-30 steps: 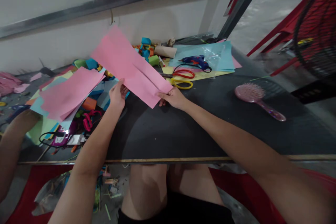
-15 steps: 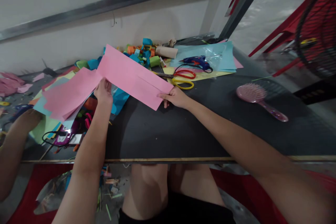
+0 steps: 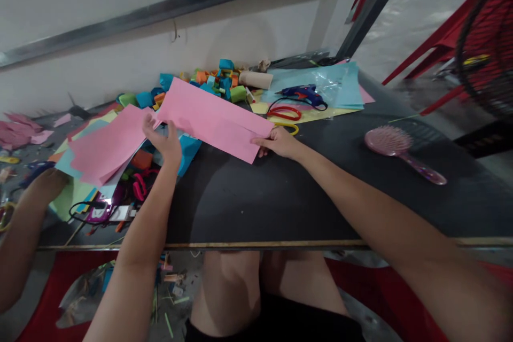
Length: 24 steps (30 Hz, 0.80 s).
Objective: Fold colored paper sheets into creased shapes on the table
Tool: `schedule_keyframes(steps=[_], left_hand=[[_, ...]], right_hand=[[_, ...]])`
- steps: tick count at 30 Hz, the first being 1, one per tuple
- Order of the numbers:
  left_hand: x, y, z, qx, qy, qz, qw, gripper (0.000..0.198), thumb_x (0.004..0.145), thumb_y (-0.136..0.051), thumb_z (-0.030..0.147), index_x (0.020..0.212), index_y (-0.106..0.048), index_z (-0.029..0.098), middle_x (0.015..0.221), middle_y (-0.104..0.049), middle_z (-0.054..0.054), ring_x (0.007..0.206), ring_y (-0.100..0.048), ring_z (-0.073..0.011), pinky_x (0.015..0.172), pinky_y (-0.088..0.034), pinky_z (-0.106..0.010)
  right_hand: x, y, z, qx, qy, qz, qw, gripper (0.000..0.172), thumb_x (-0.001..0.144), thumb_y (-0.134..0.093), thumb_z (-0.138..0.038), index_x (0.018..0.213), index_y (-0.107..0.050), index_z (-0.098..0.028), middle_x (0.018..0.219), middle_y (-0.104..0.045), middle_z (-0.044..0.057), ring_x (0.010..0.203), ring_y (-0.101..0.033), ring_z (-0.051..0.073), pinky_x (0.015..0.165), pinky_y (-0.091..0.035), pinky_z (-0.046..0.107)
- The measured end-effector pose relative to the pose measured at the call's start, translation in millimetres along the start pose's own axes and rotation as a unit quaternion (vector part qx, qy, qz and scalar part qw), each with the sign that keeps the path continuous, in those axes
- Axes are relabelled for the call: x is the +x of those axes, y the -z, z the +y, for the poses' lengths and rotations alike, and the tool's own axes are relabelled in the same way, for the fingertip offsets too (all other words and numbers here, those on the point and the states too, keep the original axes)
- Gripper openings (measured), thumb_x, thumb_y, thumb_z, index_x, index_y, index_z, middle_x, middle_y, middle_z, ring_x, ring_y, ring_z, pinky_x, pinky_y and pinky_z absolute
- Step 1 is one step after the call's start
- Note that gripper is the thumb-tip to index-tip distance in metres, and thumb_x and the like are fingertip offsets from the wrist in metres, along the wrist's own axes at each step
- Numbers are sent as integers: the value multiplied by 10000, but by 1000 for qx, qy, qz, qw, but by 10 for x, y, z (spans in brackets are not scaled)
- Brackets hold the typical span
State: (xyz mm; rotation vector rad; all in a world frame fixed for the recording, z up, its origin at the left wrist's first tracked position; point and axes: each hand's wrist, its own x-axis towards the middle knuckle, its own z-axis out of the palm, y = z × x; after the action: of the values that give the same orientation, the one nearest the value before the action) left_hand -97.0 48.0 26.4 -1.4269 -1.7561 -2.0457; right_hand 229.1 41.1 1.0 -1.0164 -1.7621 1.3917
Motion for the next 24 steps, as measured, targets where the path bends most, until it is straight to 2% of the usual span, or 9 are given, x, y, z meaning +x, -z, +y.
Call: schedule_keyframes(steps=[1, 3, 6, 8, 11, 14, 17, 20, 24], left_hand=[[-64, 17, 67, 55, -77, -26, 995, 593, 823, -669, 522, 1280, -476, 196, 1399, -487, -138, 1367, -413, -296, 1143, -317, -499], [-202, 46, 212, 131, -176, -117, 969, 618, 809, -673, 548, 1301, -519, 208, 1468, -455, -154, 1436, -323, -343, 1170, -221, -527], [-400, 52, 408, 156, -298, -289, 896, 518, 858, -614, 546, 1296, -591, 269, 1394, -578, -99, 1391, -419, -318, 1163, -189, -474], [-499, 32, 502, 159, -360, -346, 851, 462, 901, -577, 510, 1319, -590, 314, 1371, -614, -66, 1338, -493, -280, 1135, -212, -430], [-567, 3, 582, 167, -403, -358, 825, 415, 946, -547, 420, 1354, -564, 346, 1370, -622, -48, 1286, -543, -252, 1073, -256, -407], [-547, 2, 605, 171, -391, -340, 838, 371, 963, -533, 365, 1325, -595, 314, 1275, -681, -71, 1208, -587, -254, 1017, -288, -412], [-479, 19, 603, 160, -378, -323, 852, 266, 967, -529, 369, 1138, -699, 258, 1062, -743, -85, 1080, -633, -251, 971, -326, -413], [-407, 27, 603, 129, -408, -340, 838, 265, 972, -516, 393, 924, -721, 232, 885, -738, -59, 950, -647, -221, 898, -384, -377], [-364, 16, 613, 131, -429, -340, 827, 323, 985, -478, 421, 876, -691, 204, 852, -719, -61, 878, -634, -207, 815, -417, -347]], right_hand=[[4, 2, 12, -21, 11, 8, 1000, 483, 719, -735, -632, 715, -690, -151, 612, -682, 69, 506, -620, 153, 494, -506, 295], [7, -6, 27, -97, 51, 42, 993, 465, 749, -712, -620, 692, -704, -159, 599, -669, 62, 522, -607, 157, 518, -484, 304], [-11, -56, 7, -215, 126, 130, 960, 456, 819, -655, -587, 663, -721, -163, 592, -653, 60, 536, -573, 161, 533, -419, 307], [-38, -112, -32, -237, 170, 174, 941, 467, 861, -607, -579, 701, -743, -163, 635, -676, 69, 557, -576, 171, 547, -404, 313], [-79, -196, -99, -217, 213, 188, 934, 475, 874, -588, -600, 782, -770, -172, 723, -718, 75, 624, -612, 193, 578, -422, 315], [-96, -240, -129, -202, 223, 185, 936, 499, 857, -597, -636, 773, -775, -178, 698, -708, 63, 616, -604, 185, 577, -419, 304], [-95, -246, -130, -184, 217, 178, 942, 513, 851, -591, -653, 767, -780, -183, 640, -681, 42, 564, -564, 155, 561, -401, 288], [-96, -248, -142, -148, 211, 174, 951, 514, 838, -599, -657, 817, -787, -179, 661, -688, 32, 574, -551, 145, 559, -397, 278], [-105, -266, -174, -122, 192, 166, 960, 530, 816, -606, -674, 801, -778, -174, 652, -660, 19, 586, -524, 136, 556, -380, 269]])
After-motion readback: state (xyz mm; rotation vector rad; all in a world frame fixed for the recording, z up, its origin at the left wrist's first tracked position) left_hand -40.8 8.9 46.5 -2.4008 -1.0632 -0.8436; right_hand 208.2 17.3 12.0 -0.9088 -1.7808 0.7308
